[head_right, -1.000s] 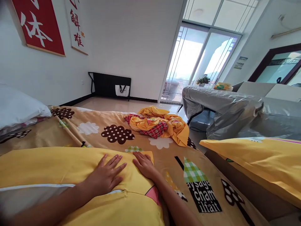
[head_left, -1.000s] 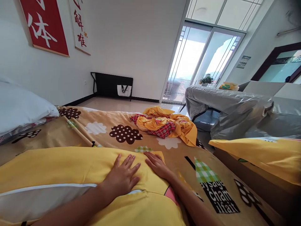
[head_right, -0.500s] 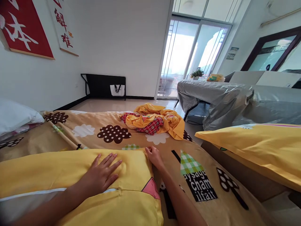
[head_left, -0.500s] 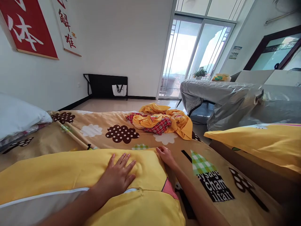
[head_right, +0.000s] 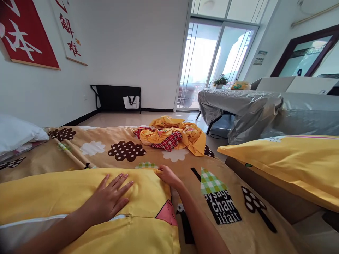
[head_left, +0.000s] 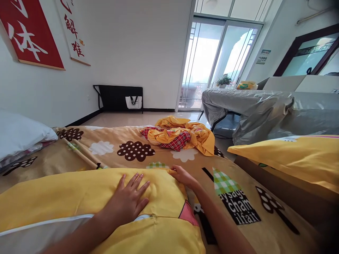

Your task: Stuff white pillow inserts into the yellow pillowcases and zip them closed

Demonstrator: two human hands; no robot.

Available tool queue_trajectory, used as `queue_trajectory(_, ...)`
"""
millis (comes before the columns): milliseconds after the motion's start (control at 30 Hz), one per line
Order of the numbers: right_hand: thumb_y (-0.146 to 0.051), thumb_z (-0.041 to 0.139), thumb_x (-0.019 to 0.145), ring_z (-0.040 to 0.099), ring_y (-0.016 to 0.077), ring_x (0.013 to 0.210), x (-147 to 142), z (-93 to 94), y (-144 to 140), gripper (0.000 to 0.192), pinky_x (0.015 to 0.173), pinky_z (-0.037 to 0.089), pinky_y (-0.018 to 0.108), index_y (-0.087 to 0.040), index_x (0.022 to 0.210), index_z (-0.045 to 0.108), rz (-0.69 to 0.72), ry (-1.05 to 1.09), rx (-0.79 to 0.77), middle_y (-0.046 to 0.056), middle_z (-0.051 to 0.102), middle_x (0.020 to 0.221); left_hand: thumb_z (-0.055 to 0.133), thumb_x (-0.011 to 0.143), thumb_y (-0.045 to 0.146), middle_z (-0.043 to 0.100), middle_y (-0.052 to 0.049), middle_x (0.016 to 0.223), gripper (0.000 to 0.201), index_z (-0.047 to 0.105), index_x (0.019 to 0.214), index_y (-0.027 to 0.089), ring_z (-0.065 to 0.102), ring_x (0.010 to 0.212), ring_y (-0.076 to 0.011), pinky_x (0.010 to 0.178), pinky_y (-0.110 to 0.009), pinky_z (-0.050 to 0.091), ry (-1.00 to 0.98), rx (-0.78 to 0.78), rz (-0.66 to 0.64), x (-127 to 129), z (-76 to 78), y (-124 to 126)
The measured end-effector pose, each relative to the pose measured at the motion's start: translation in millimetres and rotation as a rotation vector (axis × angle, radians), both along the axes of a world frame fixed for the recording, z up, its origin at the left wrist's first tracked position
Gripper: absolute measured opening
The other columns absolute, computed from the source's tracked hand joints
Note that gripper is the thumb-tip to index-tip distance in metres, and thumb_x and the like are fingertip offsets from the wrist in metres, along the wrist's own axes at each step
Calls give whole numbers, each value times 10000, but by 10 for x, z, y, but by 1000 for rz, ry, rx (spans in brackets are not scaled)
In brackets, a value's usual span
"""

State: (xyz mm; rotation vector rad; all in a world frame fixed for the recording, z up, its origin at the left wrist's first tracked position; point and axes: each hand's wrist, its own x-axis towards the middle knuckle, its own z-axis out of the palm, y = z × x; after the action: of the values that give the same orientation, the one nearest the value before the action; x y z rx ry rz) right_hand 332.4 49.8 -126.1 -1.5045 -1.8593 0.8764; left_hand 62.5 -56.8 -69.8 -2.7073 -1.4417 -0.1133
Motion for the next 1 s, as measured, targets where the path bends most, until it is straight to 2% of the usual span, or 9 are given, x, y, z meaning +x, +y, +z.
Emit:
queue_trajectory(200,-164,568,668,514,135,609,52,39,62,54,578,382,240,-169,707,531,-180,-62,99,-4,567,631,355,947,469,407,-122,1463,485,460,1379,275,361,1362,-307,1074,-650,247,-31,0,5,-10,19,32)
queue_trajectory(367,-147,472,758,545,182,800,-94,572,-285,88,741,393,302,-168,759,558,-235,-149,287,80,618,851,354,960,411,478,-95,1421,426,517,1328,271,405,1338,-278,1085,-608,283,-105,32,18,-9,91,20)
queue_trajectory(433,-220,404,858,543,165,763,-321,779,-583,186,718,385,284,-174,785,569,-157,-161,343,61,623,821,293,980,363,500,-85,1404,432,507,1334,242,421,1328,-252,1098,-577,292,-136,27,41,-19,104,27)
queue_trajectory(500,-346,450,883,532,148,650,-598,884,-912,255,626,360,261,-187,721,567,-19,-192,345,21,614,688,252,985,311,513,-85,1394,447,486,1350,200,431,1320,-230,1109,-539,302,-161,13,68,-45,96,56)
queue_trajectory(600,-447,538,848,587,190,679,-920,866,-1292,278,609,348,273,-181,822,613,192,-428,305,55,671,763,235,965,218,538,-93,1370,454,498,1331,157,458,1295,-213,1110,-478,326,-212,22,81,-105,72,122)
queue_trajectory(700,-487,595,808,626,236,714,-991,806,-1420,351,599,358,286,-158,926,622,299,-631,231,103,694,832,269,928,151,625,-105,1250,423,573,1222,137,546,1182,-213,1051,-443,394,-320,109,80,-116,136,110)
queue_trajectory(800,-399,612,809,622,227,655,-934,807,-1425,250,536,337,288,-155,859,631,396,-732,271,94,681,788,329,860,89,688,-96,969,323,637,931,156,604,948,-206,882,-382,472,-431,296,-127,-18,342,-105)
queue_trajectory(900,-179,580,814,611,209,640,-937,809,-1462,69,490,307,289,-180,761,624,508,-838,411,71,653,807,349,837,66,587,-40,666,281,529,663,193,522,644,-163,654,-320,433,-350,412,-451,122,530,-465)
queue_trajectory(1000,-105,541,824,596,209,621,-998,774,-1519,159,470,304,294,-193,705,600,475,-895,494,65,617,763,388,828,38,532,-15,594,269,503,646,199,468,546,-160,554,-312,353,-125,495,-502,178,474,-732)
